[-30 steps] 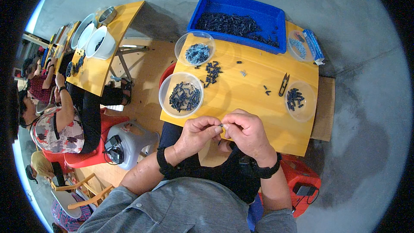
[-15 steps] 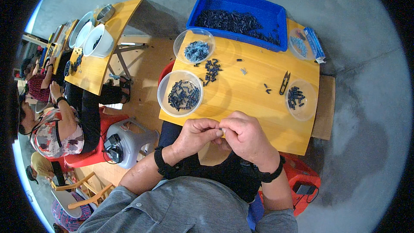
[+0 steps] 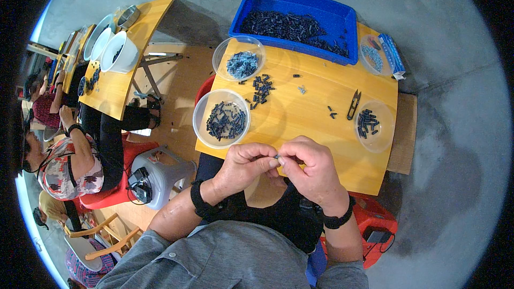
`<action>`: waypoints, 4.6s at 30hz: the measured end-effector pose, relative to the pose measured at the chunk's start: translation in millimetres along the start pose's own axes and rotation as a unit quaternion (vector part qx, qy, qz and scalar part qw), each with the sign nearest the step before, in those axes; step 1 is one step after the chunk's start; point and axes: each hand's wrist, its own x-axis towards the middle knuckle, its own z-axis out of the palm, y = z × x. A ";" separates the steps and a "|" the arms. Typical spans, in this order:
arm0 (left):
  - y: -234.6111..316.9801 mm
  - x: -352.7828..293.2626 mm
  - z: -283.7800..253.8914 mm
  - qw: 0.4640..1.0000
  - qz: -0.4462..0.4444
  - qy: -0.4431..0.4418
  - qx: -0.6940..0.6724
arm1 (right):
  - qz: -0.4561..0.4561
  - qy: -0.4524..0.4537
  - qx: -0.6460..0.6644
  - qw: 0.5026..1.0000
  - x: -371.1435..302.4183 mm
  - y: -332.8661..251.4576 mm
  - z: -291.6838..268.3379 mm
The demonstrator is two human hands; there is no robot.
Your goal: Assembling small plastic components at a workshop table.
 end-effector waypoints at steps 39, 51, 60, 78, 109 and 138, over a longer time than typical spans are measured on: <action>-4.7 10.3 -2.1 0.999 -0.023 -0.025 -0.040 | -0.064 0.025 -0.043 0.997 -3.2 17.0 2.6; -35.7 2.2 -8.7 0.995 -0.098 -0.019 -0.023 | 0.002 -0.102 -0.064 0.993 5.8 35.2 4.5; -83.6 5.5 -21.3 0.990 -0.128 -0.004 0.055 | -0.045 0.015 -0.189 0.981 70.5 102.6 42.7; -83.7 11.3 -19.1 0.990 -0.119 -0.002 0.073 | -0.075 -0.024 -0.321 0.944 104.5 104.1 59.6; -9.3 -11.3 -4.9 0.998 -0.007 0.004 -0.054 | 0.140 0.157 0.182 0.961 -5.2 33.4 14.8; 0.0 -14.8 -4.5 0.997 0.014 -0.006 -0.081 | -0.007 0.080 0.059 0.995 -10.7 2.7 26.3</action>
